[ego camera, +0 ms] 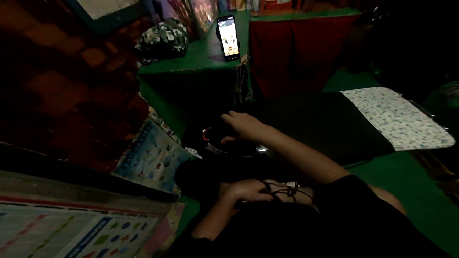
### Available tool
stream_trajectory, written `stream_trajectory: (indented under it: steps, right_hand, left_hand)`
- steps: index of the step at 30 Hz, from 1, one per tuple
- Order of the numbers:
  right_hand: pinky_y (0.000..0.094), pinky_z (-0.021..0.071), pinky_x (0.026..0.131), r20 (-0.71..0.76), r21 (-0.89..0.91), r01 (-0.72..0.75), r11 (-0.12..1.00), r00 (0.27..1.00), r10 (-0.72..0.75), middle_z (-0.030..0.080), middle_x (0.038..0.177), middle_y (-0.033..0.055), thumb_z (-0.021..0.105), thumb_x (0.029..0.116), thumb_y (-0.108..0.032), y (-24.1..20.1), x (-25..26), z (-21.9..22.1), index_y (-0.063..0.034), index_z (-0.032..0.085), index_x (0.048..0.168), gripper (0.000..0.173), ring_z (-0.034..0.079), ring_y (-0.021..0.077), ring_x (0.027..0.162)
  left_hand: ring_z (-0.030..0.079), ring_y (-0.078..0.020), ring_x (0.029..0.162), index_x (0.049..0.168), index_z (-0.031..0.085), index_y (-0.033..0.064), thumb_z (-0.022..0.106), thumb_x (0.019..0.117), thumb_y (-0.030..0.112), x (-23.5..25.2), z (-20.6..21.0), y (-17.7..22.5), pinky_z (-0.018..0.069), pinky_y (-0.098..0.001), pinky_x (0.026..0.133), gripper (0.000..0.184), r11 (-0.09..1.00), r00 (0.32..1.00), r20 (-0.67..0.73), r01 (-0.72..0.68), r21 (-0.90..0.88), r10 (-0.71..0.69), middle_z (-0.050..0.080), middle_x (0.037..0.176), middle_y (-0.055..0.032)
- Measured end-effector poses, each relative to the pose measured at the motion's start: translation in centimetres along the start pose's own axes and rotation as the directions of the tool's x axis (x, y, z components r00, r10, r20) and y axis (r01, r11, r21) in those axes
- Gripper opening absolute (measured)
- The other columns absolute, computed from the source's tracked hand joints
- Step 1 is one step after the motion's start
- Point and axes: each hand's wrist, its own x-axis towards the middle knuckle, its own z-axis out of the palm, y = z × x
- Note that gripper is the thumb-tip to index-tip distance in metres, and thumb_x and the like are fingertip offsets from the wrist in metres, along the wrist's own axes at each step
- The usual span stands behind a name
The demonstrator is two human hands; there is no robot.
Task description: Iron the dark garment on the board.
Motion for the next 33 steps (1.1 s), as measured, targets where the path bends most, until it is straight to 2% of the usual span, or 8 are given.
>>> stream_trajectory:
  steps: [2, 4, 7, 10, 13, 17, 26, 33]
  right_hand:
    - [0.0528, 0.0544, 0.096, -0.215, 0.038, 0.234, 0.972, 0.951, -0.220, 0.065, 0.121, 0.0227, 0.077, 0.0928, -0.034, 1.4, -3.5, -2.6, 0.0008, 0.061, 0.133, 0.056, 0.066, 0.0363, 0.110]
    - [0.0422, 0.0549, 0.099, -0.378, 0.049, 0.303, 0.952, 0.888, -0.263, 0.066, 0.123, 0.0203, 0.069, 0.0983, -0.031, 3.3, -7.7, -5.4, 0.0031, 0.061, 0.132, 0.048, 0.066, 0.0273, 0.113]
    - [0.0468, 0.0532, 0.101, -0.524, -0.035, -0.049, 0.998, 0.852, 0.023, 0.065, 0.125, 0.0247, 0.057, 0.1048, -0.029, 10.0, -13.6, -8.0, 0.0051, 0.062, 0.129, 0.042, 0.065, 0.0330, 0.116]
    - [0.0745, 0.0425, 0.100, -0.481, -0.020, -0.574, 0.819, 0.723, 0.495, 0.056, 0.134, 0.0372, 0.055, 0.1072, -0.038, 20.0, -20.2, -8.2, 0.0039, 0.060, 0.135, 0.050, 0.055, 0.0568, 0.124]
    - [0.0853, 0.0290, 0.101, -0.394, 0.015, -0.826, 0.563, 0.513, 0.763, 0.045, 0.146, 0.0418, 0.055, 0.1059, -0.044, 26.5, -27.9, -7.4, 0.0021, 0.056, 0.142, 0.058, 0.041, 0.0645, 0.134]
    - [0.0815, 0.0236, 0.108, -0.418, 0.041, -0.894, 0.445, 0.390, 0.821, 0.043, 0.150, 0.0382, 0.049, 0.1067, -0.050, 29.2, -33.2, -4.6, 0.0009, 0.055, 0.144, 0.063, 0.036, 0.0600, 0.141]
    - [0.0813, 0.0223, 0.107, -0.432, 0.126, -0.890, 0.439, 0.349, 0.832, 0.048, 0.147, 0.0340, 0.058, 0.1033, -0.049, 30.1, -33.3, -4.2, 0.0038, 0.067, 0.124, 0.058, 0.038, 0.0562, 0.141]
    - [0.0765, 0.0272, 0.109, -0.434, 0.145, -0.967, 0.210, 0.128, 0.892, 0.045, 0.149, 0.0359, 0.046, 0.1076, -0.048, 29.7, -29.4, -4.3, 0.0075, 0.067, 0.124, 0.061, 0.039, 0.0541, 0.142]
  left_hand:
    - [0.070, -0.0129, 0.089, 0.116, 0.070, -0.0004, 0.056, 0.1049, 0.024, -4.1, -2.4, -0.5, 0.0579, -0.0326, 0.084, 0.031, 0.957, 0.908, -0.321, -0.290, -0.012, 0.271, 0.073, 0.102, -0.0115]
    - [0.067, -0.0022, 0.090, 0.105, 0.073, -0.0013, 0.056, 0.1036, 0.021, -6.8, -4.6, 0.0, 0.0559, -0.0222, 0.086, 0.028, 0.920, 0.668, -0.662, -0.382, 0.087, 0.340, 0.073, 0.098, -0.0061]
    - [0.068, -0.0265, 0.104, 0.105, 0.073, -0.0024, 0.064, 0.0957, 0.028, -6.4, -8.5, 0.5, 0.0524, -0.0480, 0.093, 0.033, 0.945, 0.309, -0.897, -0.027, 0.326, 0.318, 0.073, 0.108, -0.0162]
    - [0.060, -0.0430, 0.123, 0.120, 0.068, -0.0031, 0.068, 0.0926, 0.052, -3.3, -11.5, 0.5, 0.0377, -0.0655, 0.107, 0.062, 0.913, 0.496, -0.854, 0.256, 0.317, 0.157, 0.067, 0.124, -0.0249]
    - [0.069, -0.0391, 0.096, 0.095, 0.071, -0.0006, 0.064, 0.0905, 0.066, 0.0, -12.6, 2.1, 0.0482, -0.0577, 0.089, 0.067, 0.810, 0.630, -0.776, 0.478, 0.341, -0.045, 0.072, 0.092, -0.0212]
    - [0.069, -0.0394, 0.101, 0.100, 0.072, 0.0000, 0.058, 0.0927, 0.069, 3.6, -13.5, 4.4, 0.0486, -0.0573, 0.091, 0.070, 0.812, 0.652, -0.754, 0.478, 0.334, -0.074, 0.072, 0.096, -0.0216]
    - [0.067, -0.0360, 0.111, 0.110, 0.072, 0.0027, 0.050, 0.0953, 0.071, 17.2, -17.3, 11.6, 0.0503, -0.0559, 0.093, 0.073, 0.824, 0.776, -0.622, 0.280, 0.494, 0.109, 0.072, 0.109, -0.0192]
    - [0.066, -0.0346, 0.114, 0.105, 0.071, 0.0004, 0.046, 0.0960, 0.073, 19.1, -19.2, 12.9, 0.0519, -0.0556, 0.090, 0.077, 0.830, 0.841, -0.541, 0.284, 0.479, 0.024, 0.070, 0.113, -0.0198]
